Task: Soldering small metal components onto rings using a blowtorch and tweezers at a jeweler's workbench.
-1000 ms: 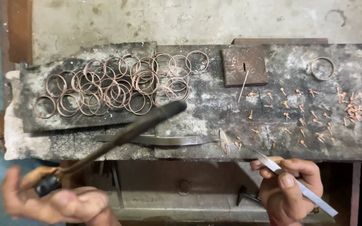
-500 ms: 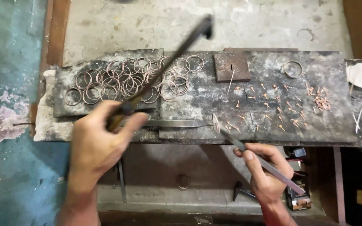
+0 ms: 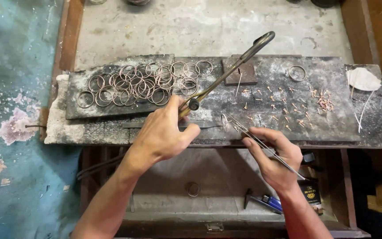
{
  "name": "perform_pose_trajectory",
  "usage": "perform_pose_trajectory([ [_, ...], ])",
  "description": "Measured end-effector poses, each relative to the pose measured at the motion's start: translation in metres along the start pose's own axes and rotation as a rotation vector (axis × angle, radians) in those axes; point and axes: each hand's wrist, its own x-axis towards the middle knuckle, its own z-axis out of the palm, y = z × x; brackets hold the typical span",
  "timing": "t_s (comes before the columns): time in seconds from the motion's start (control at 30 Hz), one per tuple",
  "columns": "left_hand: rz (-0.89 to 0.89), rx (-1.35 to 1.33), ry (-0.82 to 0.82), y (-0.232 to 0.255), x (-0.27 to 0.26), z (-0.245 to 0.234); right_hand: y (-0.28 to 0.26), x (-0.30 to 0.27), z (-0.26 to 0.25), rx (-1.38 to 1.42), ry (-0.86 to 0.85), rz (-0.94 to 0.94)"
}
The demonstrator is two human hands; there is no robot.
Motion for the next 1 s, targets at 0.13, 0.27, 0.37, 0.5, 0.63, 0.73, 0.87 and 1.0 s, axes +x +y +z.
perform_pose_trajectory([
  [0.13,-0.002,0.006,-0.018,0.001,-0.001,-0.001,-0.008,0.01,-0.003,0.011,-0.055,-0.057],
  [0.27,-0.003,0.006,-0.002,0.0,0.0,-0.001,-0.002,0.003,-0.01,-0.016,0.02,-0.193],
  [0.37,0.0,-0.012,0.001,-0.003,-0.001,0.0,0.001,-0.016,0.001,-0.028,0.134,-0.113],
  [0.5,0.005,-0.025,0.003,-0.002,-0.002,0.0,-0.007,-0.034,0.032,-0.145,0.228,0.047],
  [0.63,0.009,-0.043,0.013,-0.001,-0.004,0.0,-0.005,-0.043,0.048,-0.095,0.247,-0.14],
  [0.73,0.023,-0.047,0.013,-0.003,-0.003,0.003,-0.008,-0.053,0.051,-0.14,0.284,-0.116],
  [0.87,0.038,-0.026,0.022,-0.005,-0.004,0.007,-0.016,-0.059,0.052,-0.137,0.289,-0.189],
  [1.0,0.075,-0.009,0.033,-0.008,-0.002,0.009,-0.009,-0.084,0.043,-0.055,0.274,0.081],
])
